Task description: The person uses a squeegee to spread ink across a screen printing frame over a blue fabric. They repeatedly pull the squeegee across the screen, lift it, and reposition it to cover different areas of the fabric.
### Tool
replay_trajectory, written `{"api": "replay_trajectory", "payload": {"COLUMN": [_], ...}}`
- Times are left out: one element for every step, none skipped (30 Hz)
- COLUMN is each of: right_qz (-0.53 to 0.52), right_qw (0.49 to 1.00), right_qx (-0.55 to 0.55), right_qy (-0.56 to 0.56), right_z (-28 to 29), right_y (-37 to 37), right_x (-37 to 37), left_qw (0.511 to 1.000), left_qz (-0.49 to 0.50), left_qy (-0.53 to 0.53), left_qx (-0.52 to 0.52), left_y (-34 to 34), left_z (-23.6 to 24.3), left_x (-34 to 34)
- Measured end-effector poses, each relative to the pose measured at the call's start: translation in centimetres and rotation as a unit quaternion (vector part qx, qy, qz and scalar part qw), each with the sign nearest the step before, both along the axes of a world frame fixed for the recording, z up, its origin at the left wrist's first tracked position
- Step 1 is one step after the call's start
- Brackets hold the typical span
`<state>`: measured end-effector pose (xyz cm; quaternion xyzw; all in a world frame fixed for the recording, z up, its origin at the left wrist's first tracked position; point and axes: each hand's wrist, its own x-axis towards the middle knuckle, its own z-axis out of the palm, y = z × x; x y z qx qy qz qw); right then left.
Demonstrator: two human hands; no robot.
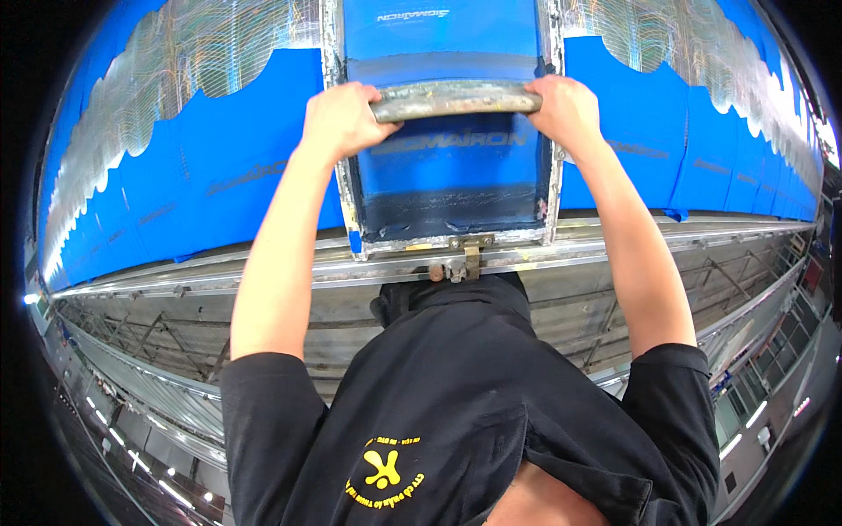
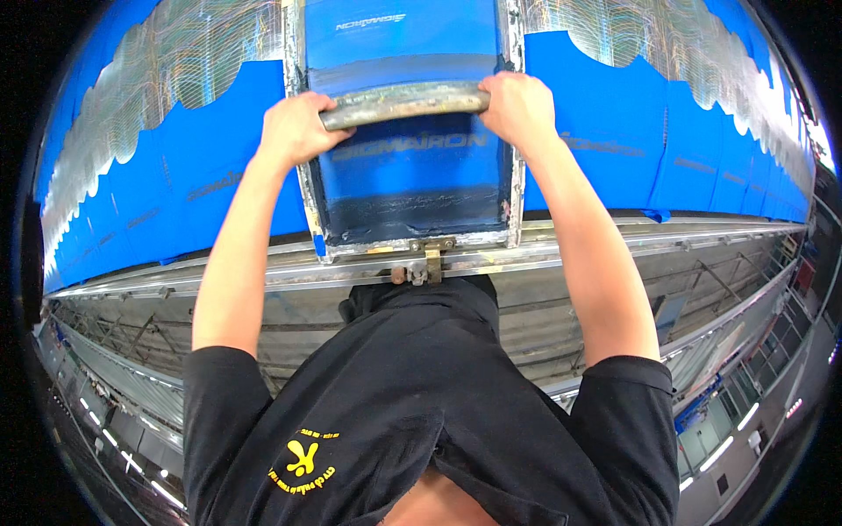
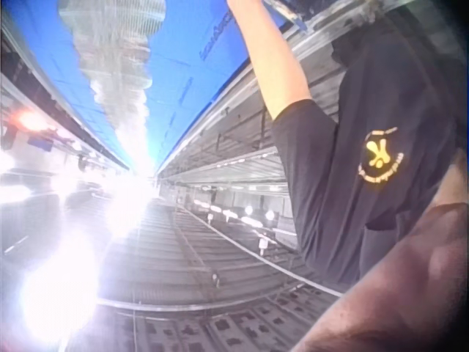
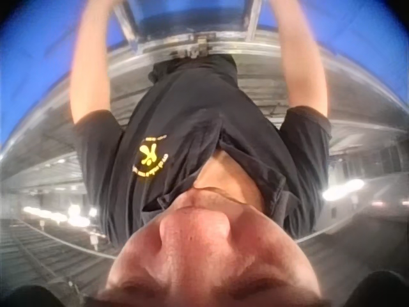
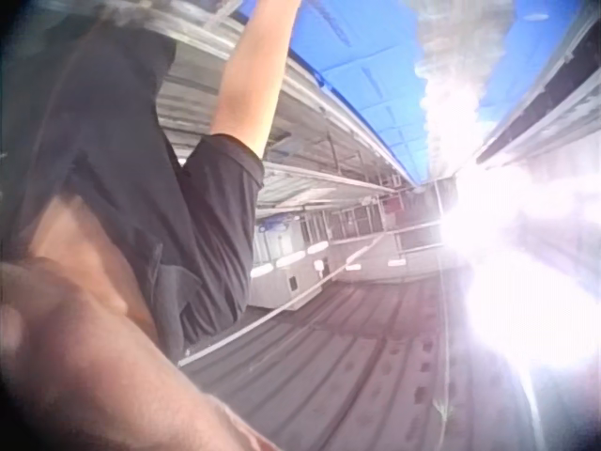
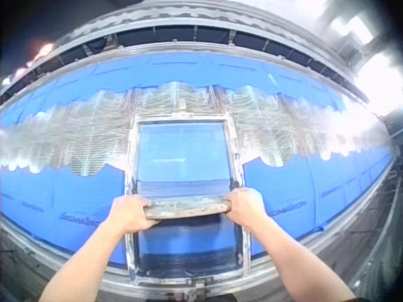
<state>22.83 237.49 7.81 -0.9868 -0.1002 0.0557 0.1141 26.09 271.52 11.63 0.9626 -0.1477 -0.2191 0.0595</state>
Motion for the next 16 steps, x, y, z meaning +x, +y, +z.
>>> {"api": "replay_trajectory", "payload": {"right_qz": [-0.002, -0.005, -0.006, 0.007, 0.011, 0.005, -0.001, 0.002, 0.004, -0.001, -0.003, 0.014, 0.02, 0.021, 0.029, -0.063], "right_qw": [1.0, 1.0, 1.0, 1.0, 1.0, 1.0, 0.999, 0.999, 0.997, 0.998, 0.999, 0.997, 0.993, 0.991, 0.986, 0.948], "right_qx": [0.009, 0.019, 0.026, 0.027, 0.024, 0.029, 0.034, 0.023, 0.01, 0.028, 0.05, 0.058, 0.08, 0.103, 0.127, 0.276], "right_qy": [0.003, 0.006, 0.012, 0.007, 0.008, 0.005, 0.0, 0.039, 0.076, 0.047, 0.016, 0.04, 0.079, 0.087, 0.1, 0.148], "right_z": [-0.1, -0.1, 0.1, 0.0, -0.2, -0.2, -0.1, 0.3, 0.7, 0.0, -0.3, 0.6, 1.7, 2.0, 1.7, 0.7], "right_y": [0.2, 0.4, 0.5, 0.5, 0.6, 0.7, 0.7, 0.7, 0.6, 0.6, 0.7, 0.8, 0.8, 0.4, 0.1, -1.3], "right_x": [-1.2, -2.8, -5.0, -6.7, -8.6, -10.6, -12.4, -13.9, -15.3, -17.0, -18.1, -18.3, -18.1, -17.5, -17.1, -16.3], "left_qw": [1.0, 1.0, 1.0, 1.0, 0.999, 1.0, 0.999, 0.999, 0.998, 0.999, 0.999, 1.0, 1.0, 1.0, 0.999, 0.999], "left_qz": [-0.006, -0.006, -0.006, -0.001, 0.004, 0.006, 0.014, 0.019, 0.023, 0.014, 0.009, 0.009, 0.009, 0.011, 0.02, 0.015], "left_qy": [0.004, 0.005, 0.009, 0.027, 0.044, 0.026, 0.03, 0.044, 0.056, 0.042, 0.025, 0.007, 0.004, -0.004, -0.008, -0.005], "left_qx": [-0.002, -0.005, -0.01, -0.004, 0.001, -0.013, -0.023, -0.019, -0.017, -0.02, -0.02, -0.018, -0.028, -0.028, -0.026, -0.028], "left_y": [0.2, 0.6, 0.6, 0.5, 0.5, 0.8, 0.9, 0.9, 0.8, 0.8, 1.0, 1.6, 1.6, 1.4, 1.5, 1.0], "left_z": [-0.2, -0.2, 0.1, 0.2, 0.1, -0.3, -0.5, -0.4, -0.3, -0.2, -0.1, -0.6, -0.4, -0.1, 0.1, 0.2], "left_x": [-1.3, -2.5, -4.3, -6.0, -8.0, -10.2, -12.1, -13.8, -15.1, -16.1, -16.9, -17.6, -18.0, -17.9, -18.4, -17.8]}}
